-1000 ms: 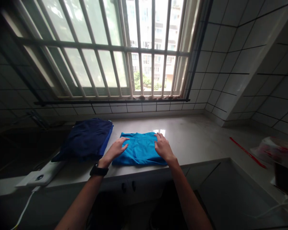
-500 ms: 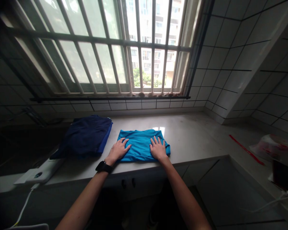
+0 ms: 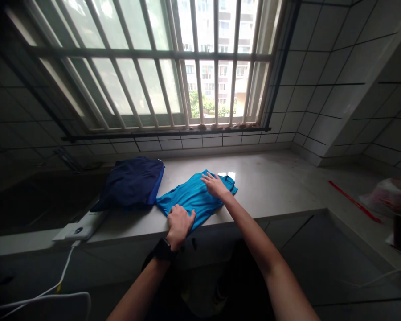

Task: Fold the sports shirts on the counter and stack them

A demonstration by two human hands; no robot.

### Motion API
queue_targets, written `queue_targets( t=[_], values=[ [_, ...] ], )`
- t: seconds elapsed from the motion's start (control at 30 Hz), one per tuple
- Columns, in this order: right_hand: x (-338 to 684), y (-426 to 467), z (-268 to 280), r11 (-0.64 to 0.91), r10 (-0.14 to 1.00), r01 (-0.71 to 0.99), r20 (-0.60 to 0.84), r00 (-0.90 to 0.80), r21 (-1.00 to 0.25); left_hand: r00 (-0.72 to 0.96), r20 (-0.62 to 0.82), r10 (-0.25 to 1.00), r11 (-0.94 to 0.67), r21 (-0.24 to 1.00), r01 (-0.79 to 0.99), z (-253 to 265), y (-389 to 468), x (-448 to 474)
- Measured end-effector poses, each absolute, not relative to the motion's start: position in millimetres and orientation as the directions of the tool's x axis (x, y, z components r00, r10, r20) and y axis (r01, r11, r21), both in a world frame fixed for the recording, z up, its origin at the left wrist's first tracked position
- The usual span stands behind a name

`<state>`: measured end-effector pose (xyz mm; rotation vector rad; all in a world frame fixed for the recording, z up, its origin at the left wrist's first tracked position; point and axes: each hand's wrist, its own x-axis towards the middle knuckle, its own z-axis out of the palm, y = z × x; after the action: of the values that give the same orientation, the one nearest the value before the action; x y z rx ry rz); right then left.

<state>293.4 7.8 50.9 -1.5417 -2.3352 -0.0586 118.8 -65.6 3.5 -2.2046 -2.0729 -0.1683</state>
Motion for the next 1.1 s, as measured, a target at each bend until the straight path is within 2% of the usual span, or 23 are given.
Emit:
queue_targets(
  t=[0.07,0.13,0.23,0.3,0.37,0.43,0.5,0.57,0.63,0.67,0.77,0.9,1.0,1.1],
  values=[
    [280,-21,45,0.443,0.881,0.861,0.3,-0.366,-0.249,0.045,0.129,0.991,-0.046,0.01,0.999,6,-82,122],
    [274,-62,33,0.523,0.851,0.756,0.29,-0.438,-0.394,0.098,0.074,0.992,-0.102,0.059,0.993,12,-91,112],
    [276,-126,5,0.6,0.796,0.636,0.286,-0.533,-0.485,0.249,0.002,0.969,-0.243,0.221,0.945,18,-89,69],
    [278,-154,-19,0.607,0.794,0.677,0.294,-0.532,-0.416,0.458,0.124,0.88,-0.473,0.302,0.828,13,-78,29],
    [275,-163,-44,0.604,0.788,0.749,0.341,-0.512,-0.271,0.641,0.189,0.744,-0.667,0.258,0.699,2,-65,-6],
    [267,-157,-69,0.571,0.762,0.813,0.447,-0.469,-0.119,0.693,0.212,0.689,-0.725,0.214,0.654,-11,-53,-30],
    [258,-142,-88,0.533,0.679,0.846,0.606,-0.414,-0.019,0.693,0.252,0.675,-0.737,0.202,0.645,-21,-46,-41],
    [250,-130,-96,0.544,0.549,0.839,0.75,-0.369,0.014,0.702,0.295,0.648,-0.761,0.211,0.614,-25,-44,-43],
    [245,-126,-92,0.603,0.454,0.798,0.83,-0.324,-0.018,0.723,0.337,0.603,-0.797,0.21,0.567,-25,-47,-44],
    [245,-127,-86,0.631,0.441,0.774,0.849,-0.291,-0.063,0.724,0.366,0.585,-0.809,0.201,0.552,-24,-50,-45],
    [248,-134,-61,0.648,0.51,0.714,0.847,-0.149,-0.264,0.679,0.476,0.559,-0.817,0.176,0.549,-15,-55,-48],
    [269,-117,-13,0.591,0.658,0.626,0.753,-0.01,-0.508,0.555,0.595,0.582,-0.775,0.198,0.6,26,-41,-24],
    [294,-76,29,0.504,0.69,0.634,0.715,0.114,-0.587,0.415,0.65,0.636,-0.679,0.216,0.701,73,-6,22],
    [314,-38,65,0.361,0.677,0.73,0.702,0.222,-0.58,0.325,0.636,0.7,-0.587,0.253,0.769,104,32,67]
  ],
)
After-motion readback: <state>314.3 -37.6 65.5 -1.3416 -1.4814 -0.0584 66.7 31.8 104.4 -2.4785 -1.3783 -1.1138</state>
